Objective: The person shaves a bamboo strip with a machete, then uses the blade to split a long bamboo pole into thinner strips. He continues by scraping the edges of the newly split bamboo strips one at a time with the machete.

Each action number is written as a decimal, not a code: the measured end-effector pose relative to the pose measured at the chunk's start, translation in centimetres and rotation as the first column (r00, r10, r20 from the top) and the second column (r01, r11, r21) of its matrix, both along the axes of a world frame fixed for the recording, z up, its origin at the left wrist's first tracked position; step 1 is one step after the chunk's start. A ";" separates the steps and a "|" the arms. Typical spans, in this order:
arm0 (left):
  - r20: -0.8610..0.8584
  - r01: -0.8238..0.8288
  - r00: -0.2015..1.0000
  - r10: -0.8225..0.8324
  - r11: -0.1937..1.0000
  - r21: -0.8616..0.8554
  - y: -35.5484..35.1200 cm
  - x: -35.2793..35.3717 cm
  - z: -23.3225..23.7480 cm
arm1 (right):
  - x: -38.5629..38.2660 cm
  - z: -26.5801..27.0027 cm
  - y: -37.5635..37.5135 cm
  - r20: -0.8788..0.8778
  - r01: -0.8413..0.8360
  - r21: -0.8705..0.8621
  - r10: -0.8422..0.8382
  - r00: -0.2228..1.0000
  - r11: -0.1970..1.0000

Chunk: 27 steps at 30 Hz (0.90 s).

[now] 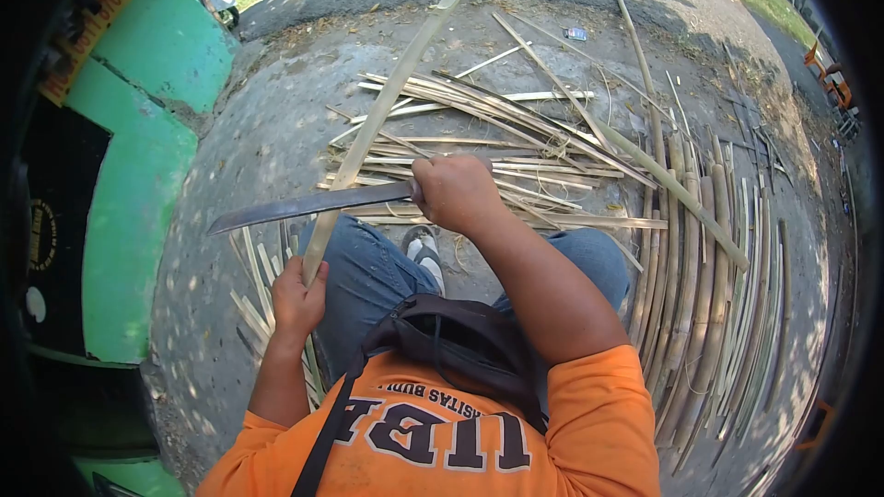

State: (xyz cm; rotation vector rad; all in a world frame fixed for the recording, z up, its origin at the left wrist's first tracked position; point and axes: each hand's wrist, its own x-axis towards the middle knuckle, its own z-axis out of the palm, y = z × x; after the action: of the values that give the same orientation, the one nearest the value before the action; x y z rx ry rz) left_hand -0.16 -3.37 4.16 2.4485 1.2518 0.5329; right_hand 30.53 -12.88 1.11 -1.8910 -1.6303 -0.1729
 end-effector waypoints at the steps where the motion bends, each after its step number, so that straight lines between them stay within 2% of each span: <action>1: 0.005 0.017 1.000 -0.017 1.000 0.015 -0.1 0.2 0.1 | 0.1 -0.3 0.2 0.011 0.013 0.022 -0.013 1.000 1.000; 4: 0.044 0.030 0.999 -0.031 0.999 0.020 -0.3 0.5 0.4 | 0.2 -0.7 0.7 0.039 0.033 0.116 -0.038 0.999 0.993; 13: 0.072 0.025 0.997 -0.021 0.998 -0.050 -0.1 0.1 0.3 | -0.5 -0.6 0.8 0.039 0.025 0.173 -0.032 0.999 0.985; 22: 0.082 0.036 0.996 -0.034 0.999 -0.019 0.1 0.5 0.8 | -0.3 0.4 0.7 0.059 0.080 0.140 -0.089 0.994 0.987; 27: 0.052 0.014 0.999 -0.010 0.997 -0.073 0.1 0.5 0.4 | -0.8 0.6 0.6 0.045 0.075 0.116 -0.081 0.996 0.990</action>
State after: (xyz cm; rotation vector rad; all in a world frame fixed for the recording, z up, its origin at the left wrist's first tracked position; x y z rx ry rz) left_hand 0.31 -3.24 4.58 2.3649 1.2135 0.5339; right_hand 29.73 -12.32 1.67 -1.8774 -1.5456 -0.3413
